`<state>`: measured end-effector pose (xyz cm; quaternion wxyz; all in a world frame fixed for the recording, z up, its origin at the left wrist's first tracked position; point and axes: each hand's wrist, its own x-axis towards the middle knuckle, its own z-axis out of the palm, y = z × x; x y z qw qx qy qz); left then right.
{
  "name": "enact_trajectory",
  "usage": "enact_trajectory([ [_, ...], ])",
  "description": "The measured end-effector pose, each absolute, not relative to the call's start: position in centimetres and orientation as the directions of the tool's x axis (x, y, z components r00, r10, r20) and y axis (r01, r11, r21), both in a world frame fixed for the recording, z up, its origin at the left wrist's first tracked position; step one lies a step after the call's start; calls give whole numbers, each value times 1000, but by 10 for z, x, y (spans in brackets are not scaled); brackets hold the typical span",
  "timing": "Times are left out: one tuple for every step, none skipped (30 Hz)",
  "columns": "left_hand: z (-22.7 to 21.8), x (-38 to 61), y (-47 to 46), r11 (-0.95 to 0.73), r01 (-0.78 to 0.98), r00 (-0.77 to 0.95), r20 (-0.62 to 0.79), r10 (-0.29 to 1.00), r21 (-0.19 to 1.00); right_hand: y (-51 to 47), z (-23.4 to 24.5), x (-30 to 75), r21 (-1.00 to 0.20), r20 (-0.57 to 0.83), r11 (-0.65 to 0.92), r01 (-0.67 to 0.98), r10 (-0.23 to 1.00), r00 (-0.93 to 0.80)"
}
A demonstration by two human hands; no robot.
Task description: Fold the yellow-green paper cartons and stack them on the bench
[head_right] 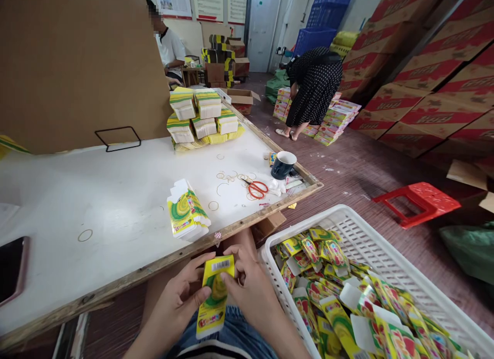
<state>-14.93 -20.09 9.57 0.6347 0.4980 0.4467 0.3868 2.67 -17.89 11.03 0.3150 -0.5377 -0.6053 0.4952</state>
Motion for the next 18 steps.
enact_trajectory([
  [96, -149, -201, 211, -59, 312, -182, 933, 976, -179, 108, 24, -931, -130, -54, 361, 973, -189],
  [96, -149, -201, 217, -77, 313, -184, 932, 973, -180, 106, 23, -928, -108, -40, 371, 981, -164],
  [97, -149, -200, 225, -98, 304, -186, 934, 969, -180, 104, 22, -929, -90, -27, 368, 984, -155],
  [97, -150, -200, 234, -123, 293, -190, 937, 965, -181, 102, 21, -935, -79, -17, 355, 984, -161],
  [97, -151, -199, 244, -147, 281, -196, 939, 959, -182, 101, 22, -941, -75, -11, 338, 981, -177],
  [98, -151, -198, 257, -166, 270, -207, 940, 952, -182, 100, 23, -947, -68, -1, 322, 978, -197],
  [98, -151, -198, 271, -182, 264, -219, 939, 945, -182, 100, 24, -950, -52, 16, 312, 977, -207],
  [98, -150, -198, 286, -193, 266, -231, 936, 939, -183, 100, 25, -950, -25, 41, 309, 978, -206],
  [98, -148, -198, 302, -202, 274, -242, 931, 932, -183, 100, 26, -950, 6, 65, 306, 982, -190],
  [98, -145, -199, 311, -213, 285, -245, 927, 926, -183, 100, 26, -952, 32, 80, 296, 986, -165],
  [97, -142, -200, 311, -222, 294, -240, 925, 924, -183, 100, 27, -957, 51, 89, 277, 989, -141],
  [97, -139, -201, 297, -224, 300, -225, 927, 928, -184, 100, 28, -963, 62, 92, 253, 990, -126],
  [96, -136, -201, 269, -209, 305, -198, 931, 940, -185, 101, 30, -967, 72, 97, 234, 991, -112],
  [96, -134, -201, 219, -174, 301, -160, 940, 960, -185, 103, 34, -965, 96, 115, 235, 991, -91],
  [96, -135, -199, 144, -112, 286, -107, 952, 983, -186, 105, 40, -950, 148, 156, 272, 988, -48],
  [97, -139, -195, 49, -18, 257, -43, 965, 999, -186, 109, 48, -912, 229, 208, 354, 973, 20],
  [99, -146, -189, -54, 105, 221, 29, 975, 993, -186, 113, 58, -849, 330, 246, 468, 938, 104],
  [101, -155, -181, -153, 247, 181, 109, 977, 957, -185, 118, 68, -765, 436, 252, 593, 880, 188],
])
